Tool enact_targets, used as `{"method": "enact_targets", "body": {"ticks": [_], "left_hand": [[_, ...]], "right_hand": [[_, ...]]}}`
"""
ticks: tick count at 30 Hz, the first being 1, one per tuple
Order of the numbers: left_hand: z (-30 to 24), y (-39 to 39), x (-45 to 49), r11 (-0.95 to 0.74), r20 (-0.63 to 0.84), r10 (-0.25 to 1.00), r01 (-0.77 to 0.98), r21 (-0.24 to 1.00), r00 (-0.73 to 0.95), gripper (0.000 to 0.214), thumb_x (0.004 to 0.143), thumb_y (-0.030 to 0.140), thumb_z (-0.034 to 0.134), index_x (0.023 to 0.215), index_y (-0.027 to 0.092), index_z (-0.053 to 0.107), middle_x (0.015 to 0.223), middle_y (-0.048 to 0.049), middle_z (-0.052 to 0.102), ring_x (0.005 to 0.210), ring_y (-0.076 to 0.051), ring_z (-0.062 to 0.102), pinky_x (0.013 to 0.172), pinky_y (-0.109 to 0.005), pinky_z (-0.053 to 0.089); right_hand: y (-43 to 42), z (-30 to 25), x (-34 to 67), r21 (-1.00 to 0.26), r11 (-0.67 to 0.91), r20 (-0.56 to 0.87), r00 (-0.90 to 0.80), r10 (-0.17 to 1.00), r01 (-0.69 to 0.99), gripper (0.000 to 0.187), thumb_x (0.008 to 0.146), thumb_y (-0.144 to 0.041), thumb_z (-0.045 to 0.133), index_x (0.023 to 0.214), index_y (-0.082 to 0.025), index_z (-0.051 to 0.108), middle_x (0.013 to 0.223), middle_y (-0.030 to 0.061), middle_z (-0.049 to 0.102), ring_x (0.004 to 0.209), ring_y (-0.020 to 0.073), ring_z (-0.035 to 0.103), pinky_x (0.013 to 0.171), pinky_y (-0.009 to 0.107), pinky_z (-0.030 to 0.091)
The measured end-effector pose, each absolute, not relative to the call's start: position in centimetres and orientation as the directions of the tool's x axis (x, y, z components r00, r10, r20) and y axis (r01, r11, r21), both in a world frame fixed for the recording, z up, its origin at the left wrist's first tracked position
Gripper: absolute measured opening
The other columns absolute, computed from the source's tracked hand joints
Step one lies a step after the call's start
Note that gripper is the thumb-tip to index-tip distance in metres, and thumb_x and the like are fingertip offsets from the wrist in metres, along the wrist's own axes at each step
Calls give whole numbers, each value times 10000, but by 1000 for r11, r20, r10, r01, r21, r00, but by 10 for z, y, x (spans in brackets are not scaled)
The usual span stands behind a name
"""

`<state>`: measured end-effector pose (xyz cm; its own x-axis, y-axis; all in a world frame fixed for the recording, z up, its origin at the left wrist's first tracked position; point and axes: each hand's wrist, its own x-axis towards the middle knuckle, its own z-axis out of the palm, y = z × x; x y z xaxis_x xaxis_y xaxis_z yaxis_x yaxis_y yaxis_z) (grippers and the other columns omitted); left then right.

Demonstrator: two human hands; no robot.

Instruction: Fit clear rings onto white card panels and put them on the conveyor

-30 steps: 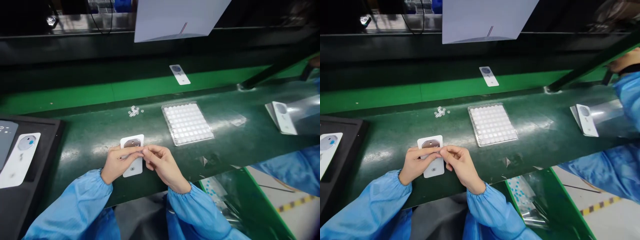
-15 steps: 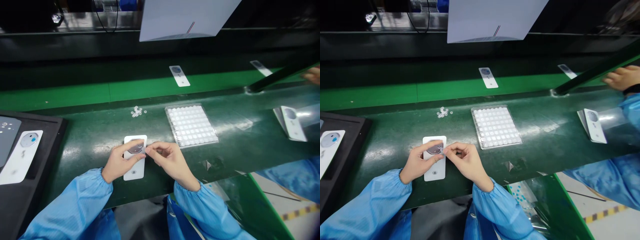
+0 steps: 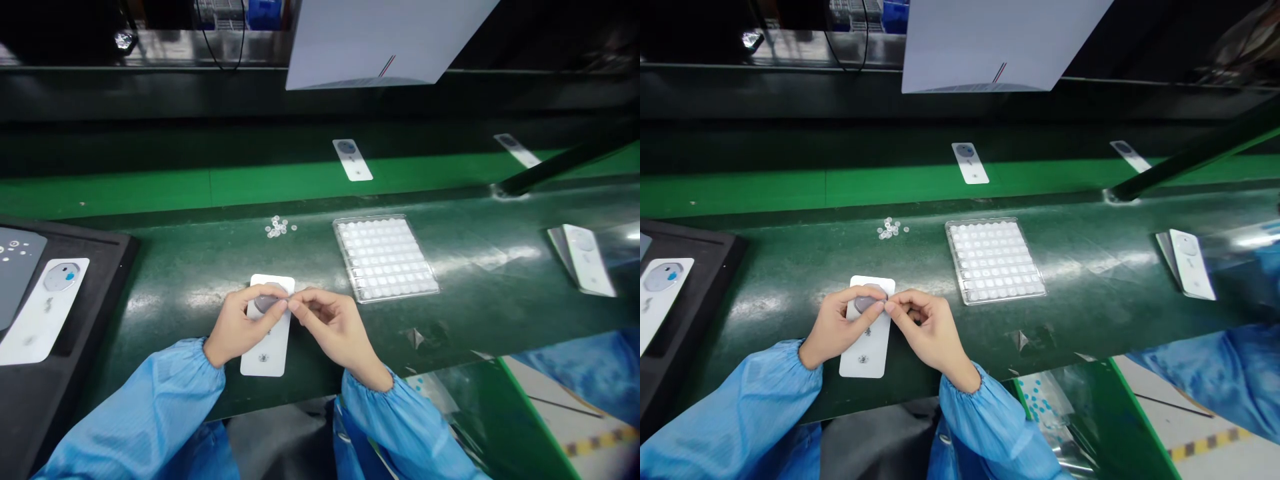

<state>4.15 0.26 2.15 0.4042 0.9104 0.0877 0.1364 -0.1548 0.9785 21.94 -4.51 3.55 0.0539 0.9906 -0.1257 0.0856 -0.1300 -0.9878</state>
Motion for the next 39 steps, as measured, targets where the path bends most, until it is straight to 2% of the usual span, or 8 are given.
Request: {"method": "enact_targets", "body": {"ticks": [13,16,21,24,26,28,34,39], "left_hand": [[23,3,40,-133,57,898,144,981,437,134,883,221,688,972,187,782,1005,-49,802,948,-202,753,878,-273,573],[23,3,39,-117,41,906,157,981,422,161,896,209,661,993,191,788,1014,-50,802,972,-213,750,900,-288,568],[22,3,38,-79,5,898,150,986,439,198,927,330,677,950,179,804,980,-55,806,931,-224,747,860,-299,564],[23,4,38,-21,-58,872,156,987,486,224,907,371,710,907,171,812,923,-52,805,856,-215,738,782,-288,556],[24,6,39,32,-100,848,139,990,520,214,890,362,728,898,165,812,909,-51,804,849,-209,730,775,-280,546],[25,8,39,90,-132,827,103,991,547,214,879,358,736,882,156,807,897,-52,801,830,-197,718,765,-272,535],[23,9,41,140,-150,853,59,988,499,217,850,363,762,844,148,794,872,-57,793,801,-190,705,759,-277,524],[19,6,41,110,-117,891,40,993,439,184,823,348,788,841,166,808,868,-55,802,822,-205,728,786,-293,548]], "right_hand": [[-48,34,216,-987,-101,-95,53,994,121,336,903,-496,713,830,-169,725,700,30,649,609,138,557,554,257,485],[-49,32,215,-970,28,48,75,996,240,258,957,-408,664,845,-181,716,757,45,674,651,153,599,555,262,494],[-48,23,227,-586,466,546,-102,832,663,166,994,-147,577,998,-223,725,884,70,724,775,177,675,678,303,556],[-45,16,238,-316,623,678,-289,676,716,282,975,-38,532,1070,-229,716,889,69,728,750,170,669,657,302,543],[-43,14,241,-255,673,710,-338,618,694,301,966,-13,530,1091,-220,710,872,73,721,732,173,658,636,307,532],[-43,15,240,-297,683,723,-310,617,668,272,961,-24,571,1102,-213,706,872,75,723,738,180,664,641,312,538],[-50,27,222,-747,440,495,-25,868,498,117,957,-113,658,979,-218,706,838,45,718,734,173,672,637,292,538],[-53,33,218,-859,271,309,17,951,434,105,987,-202,627,899,-207,683,821,37,685,722,164,639,605,276,494]]}}
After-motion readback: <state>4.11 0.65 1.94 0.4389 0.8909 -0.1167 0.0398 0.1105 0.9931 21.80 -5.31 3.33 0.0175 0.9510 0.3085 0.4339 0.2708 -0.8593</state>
